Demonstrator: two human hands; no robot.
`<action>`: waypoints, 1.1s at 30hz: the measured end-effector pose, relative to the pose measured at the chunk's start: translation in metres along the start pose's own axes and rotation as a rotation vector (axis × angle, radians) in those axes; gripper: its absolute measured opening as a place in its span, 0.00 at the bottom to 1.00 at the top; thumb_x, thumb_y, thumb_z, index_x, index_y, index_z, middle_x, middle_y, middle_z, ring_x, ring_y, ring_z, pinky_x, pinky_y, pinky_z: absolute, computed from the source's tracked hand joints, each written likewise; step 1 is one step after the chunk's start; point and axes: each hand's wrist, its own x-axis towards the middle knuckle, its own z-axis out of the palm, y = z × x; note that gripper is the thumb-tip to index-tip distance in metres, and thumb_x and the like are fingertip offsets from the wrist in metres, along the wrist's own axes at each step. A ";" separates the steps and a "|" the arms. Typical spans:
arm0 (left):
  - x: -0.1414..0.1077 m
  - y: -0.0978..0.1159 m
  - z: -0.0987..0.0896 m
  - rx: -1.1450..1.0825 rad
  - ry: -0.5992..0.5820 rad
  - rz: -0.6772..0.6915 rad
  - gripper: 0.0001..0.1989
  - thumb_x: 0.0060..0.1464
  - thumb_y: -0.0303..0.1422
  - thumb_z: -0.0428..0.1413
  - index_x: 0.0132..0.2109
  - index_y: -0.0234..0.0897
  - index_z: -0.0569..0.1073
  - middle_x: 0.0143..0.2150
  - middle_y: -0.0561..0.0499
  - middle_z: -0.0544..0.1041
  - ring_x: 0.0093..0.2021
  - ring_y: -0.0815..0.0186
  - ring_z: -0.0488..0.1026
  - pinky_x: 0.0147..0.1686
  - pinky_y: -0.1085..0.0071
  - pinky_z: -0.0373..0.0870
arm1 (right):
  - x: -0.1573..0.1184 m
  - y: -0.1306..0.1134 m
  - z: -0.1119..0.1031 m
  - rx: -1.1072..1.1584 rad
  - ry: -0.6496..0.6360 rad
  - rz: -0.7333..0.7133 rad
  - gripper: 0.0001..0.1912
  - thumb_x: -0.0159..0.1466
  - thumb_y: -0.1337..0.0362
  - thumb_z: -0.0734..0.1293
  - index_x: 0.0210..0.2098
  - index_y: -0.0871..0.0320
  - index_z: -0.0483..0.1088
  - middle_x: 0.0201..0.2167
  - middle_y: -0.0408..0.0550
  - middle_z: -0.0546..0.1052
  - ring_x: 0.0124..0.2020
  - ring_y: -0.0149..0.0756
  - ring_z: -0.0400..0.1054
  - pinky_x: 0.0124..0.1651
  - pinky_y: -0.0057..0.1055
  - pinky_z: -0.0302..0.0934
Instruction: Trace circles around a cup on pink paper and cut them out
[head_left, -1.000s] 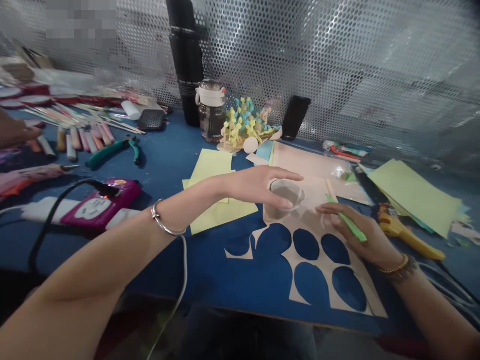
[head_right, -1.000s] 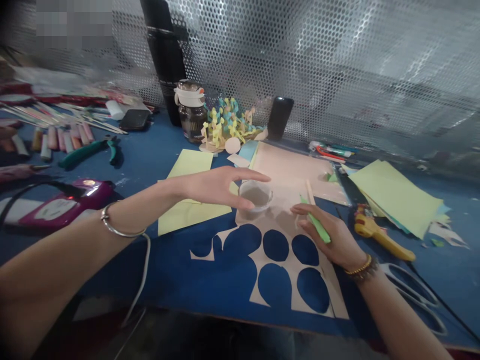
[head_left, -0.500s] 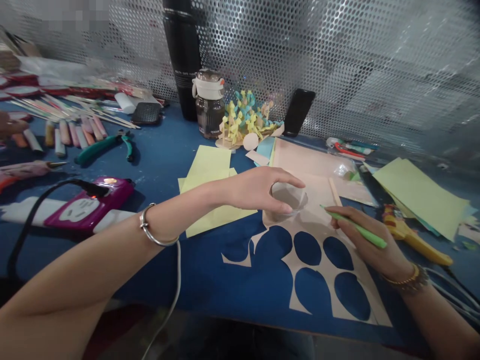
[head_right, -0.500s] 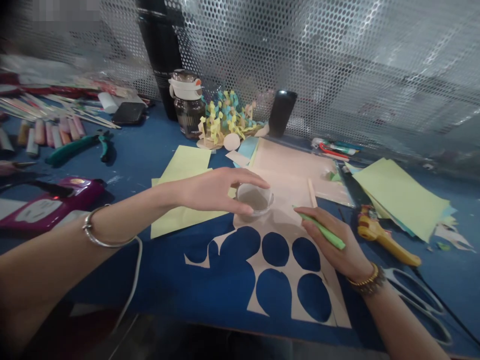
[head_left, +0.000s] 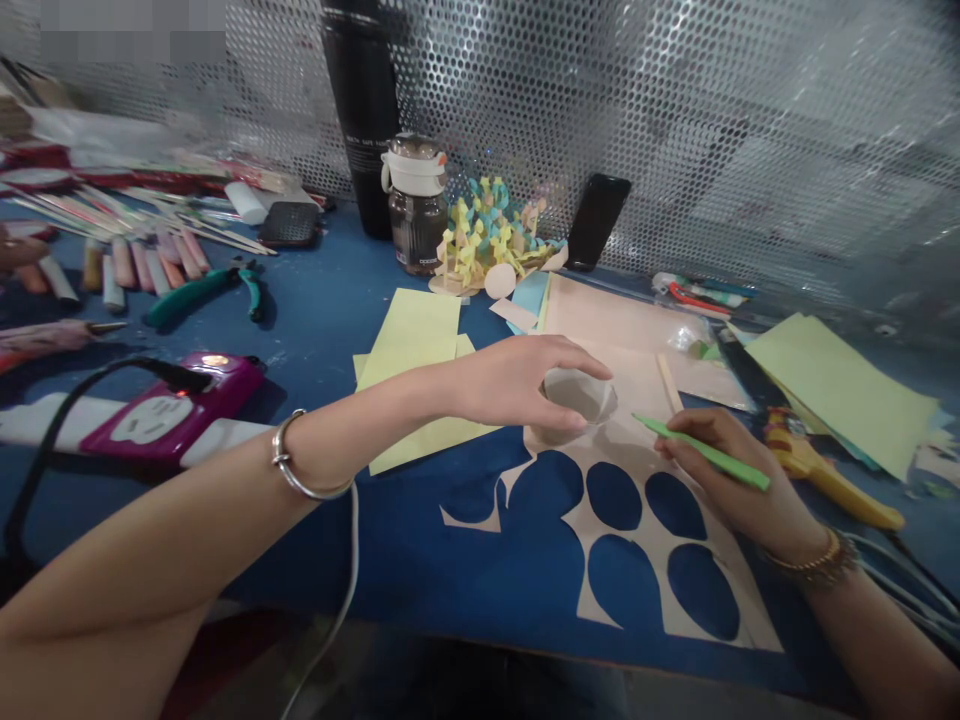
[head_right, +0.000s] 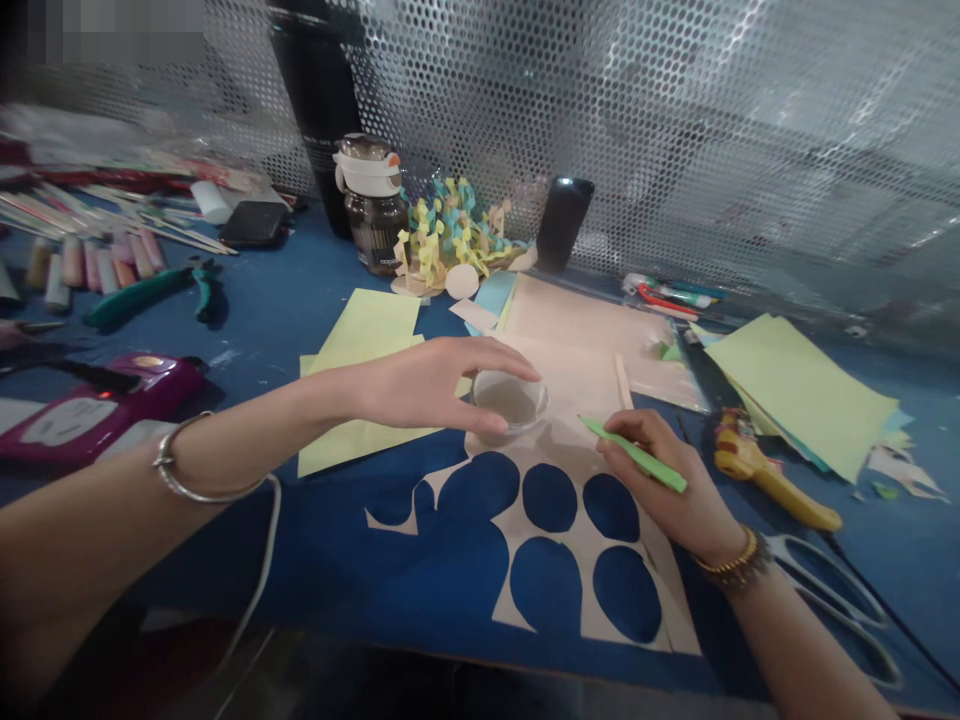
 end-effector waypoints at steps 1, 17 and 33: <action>0.000 0.000 0.000 -0.002 -0.001 -0.002 0.25 0.52 0.41 0.55 0.58 0.43 0.68 0.61 0.51 0.67 0.59 0.56 0.64 0.56 0.62 0.59 | 0.000 -0.001 0.000 0.024 0.011 0.009 0.11 0.61 0.55 0.65 0.39 0.54 0.65 0.33 0.47 0.76 0.35 0.40 0.74 0.35 0.34 0.69; 0.002 -0.003 -0.002 -0.020 -0.022 0.009 0.26 0.52 0.39 0.57 0.58 0.41 0.67 0.60 0.50 0.67 0.59 0.56 0.64 0.54 0.66 0.59 | -0.006 -0.083 -0.011 0.050 -0.201 -0.389 0.09 0.62 0.67 0.64 0.43 0.50 0.66 0.33 0.44 0.76 0.28 0.33 0.72 0.27 0.28 0.66; 0.004 -0.009 0.001 -0.037 -0.006 0.071 0.25 0.52 0.36 0.57 0.58 0.37 0.67 0.60 0.46 0.67 0.59 0.59 0.63 0.55 0.66 0.59 | 0.010 -0.097 0.030 -0.140 -0.111 -0.660 0.07 0.65 0.66 0.63 0.43 0.57 0.64 0.35 0.47 0.78 0.32 0.35 0.74 0.31 0.29 0.66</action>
